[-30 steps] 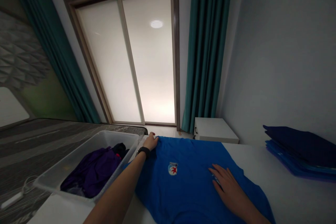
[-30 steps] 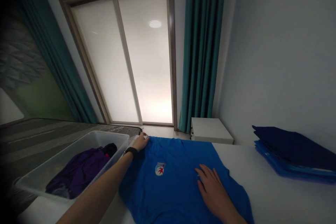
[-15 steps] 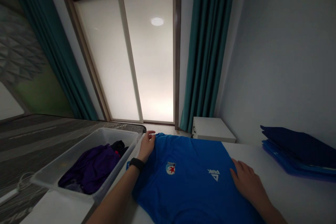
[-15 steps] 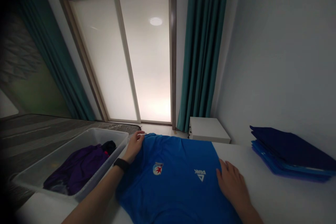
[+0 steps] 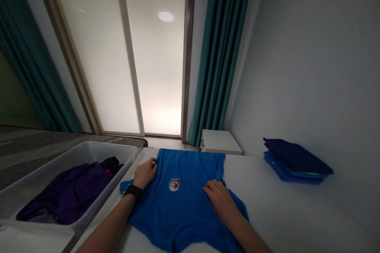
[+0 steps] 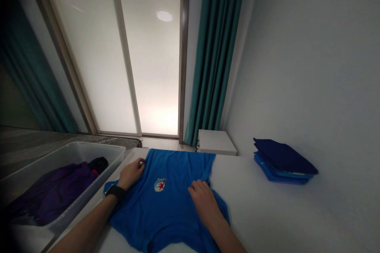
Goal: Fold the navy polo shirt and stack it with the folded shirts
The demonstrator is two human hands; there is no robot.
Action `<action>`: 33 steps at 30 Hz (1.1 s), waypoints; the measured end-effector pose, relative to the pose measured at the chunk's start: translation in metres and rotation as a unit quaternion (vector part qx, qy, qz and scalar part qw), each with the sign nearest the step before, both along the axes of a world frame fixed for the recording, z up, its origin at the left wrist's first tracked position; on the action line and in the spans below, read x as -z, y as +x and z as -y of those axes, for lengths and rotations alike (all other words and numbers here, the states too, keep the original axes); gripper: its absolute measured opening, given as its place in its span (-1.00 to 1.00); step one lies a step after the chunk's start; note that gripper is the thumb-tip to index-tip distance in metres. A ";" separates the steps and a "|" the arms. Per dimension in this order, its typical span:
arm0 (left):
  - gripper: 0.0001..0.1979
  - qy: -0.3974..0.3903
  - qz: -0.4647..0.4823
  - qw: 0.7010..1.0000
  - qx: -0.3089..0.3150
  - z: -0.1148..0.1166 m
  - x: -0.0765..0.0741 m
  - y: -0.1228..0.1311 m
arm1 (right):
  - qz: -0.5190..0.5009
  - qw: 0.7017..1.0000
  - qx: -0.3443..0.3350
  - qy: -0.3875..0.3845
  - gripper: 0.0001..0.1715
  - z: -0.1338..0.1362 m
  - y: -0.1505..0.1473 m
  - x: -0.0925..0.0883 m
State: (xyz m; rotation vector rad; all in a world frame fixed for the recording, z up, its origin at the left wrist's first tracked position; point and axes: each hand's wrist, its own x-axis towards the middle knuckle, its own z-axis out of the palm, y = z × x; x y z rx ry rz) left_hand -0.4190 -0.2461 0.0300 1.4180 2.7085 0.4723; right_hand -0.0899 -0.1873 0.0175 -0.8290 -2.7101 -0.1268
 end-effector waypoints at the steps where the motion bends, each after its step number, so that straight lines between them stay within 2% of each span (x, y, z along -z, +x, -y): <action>1: -0.66 -0.001 -0.001 1.000 0.003 0.001 -0.001 0.000 | -0.003 1.000 0.001 -0.016 -0.56 0.002 -0.002 -0.003; 4: -0.66 -0.001 -0.002 1.000 0.010 0.003 -0.001 -0.002 | -0.037 0.995 0.065 -0.066 -0.47 -0.003 0.005 -0.017; 7: -0.67 0.003 0.000 1.000 0.019 0.004 -0.001 -0.004 | -0.059 0.975 0.185 -0.108 -0.50 -0.025 0.022 -0.035; 9: -0.67 0.005 0.002 1.000 0.024 0.003 -0.001 -0.004 | -0.023 0.950 0.276 -0.142 -0.51 -0.046 0.033 -0.044; 12: -0.66 0.003 0.003 1.000 0.020 0.004 -0.001 -0.003 | 0.027 0.921 0.344 -0.181 -0.56 -0.078 0.042 -0.048; 14: -0.64 0.000 0.004 1.000 0.013 0.003 -0.001 -0.002 | 0.037 0.911 0.361 -0.198 -0.59 -0.095 0.043 -0.044; 17: -0.60 -0.002 0.016 1.000 0.000 0.001 -0.004 -0.005 | 0.038 0.903 0.369 -0.216 -0.51 -0.112 0.037 -0.033; 19: -0.60 -0.009 0.033 0.999 -0.005 -0.004 -0.006 -0.012 | 0.028 0.903 0.366 -0.222 -0.56 -0.121 0.031 -0.025; 23: -0.72 -0.021 0.049 0.999 -0.005 -0.024 -0.011 -0.026 | -0.024 0.910 0.344 -0.231 -0.66 -0.138 0.016 -0.018; 27: -0.83 0.008 0.066 0.998 0.007 -0.055 -0.019 -0.031 | -0.099 0.913 0.326 -0.225 -0.53 -0.157 0.004 -0.025; 30: -0.75 0.055 0.076 0.996 0.002 -0.074 -0.028 -0.035 | -0.139 0.919 0.309 -0.201 -0.46 -0.172 0.007 -0.036; 33: -0.72 0.077 0.079 0.994 -0.012 -0.079 -0.031 -0.044 | -0.142 0.924 0.311 -0.172 -0.39 -0.182 0.022 -0.038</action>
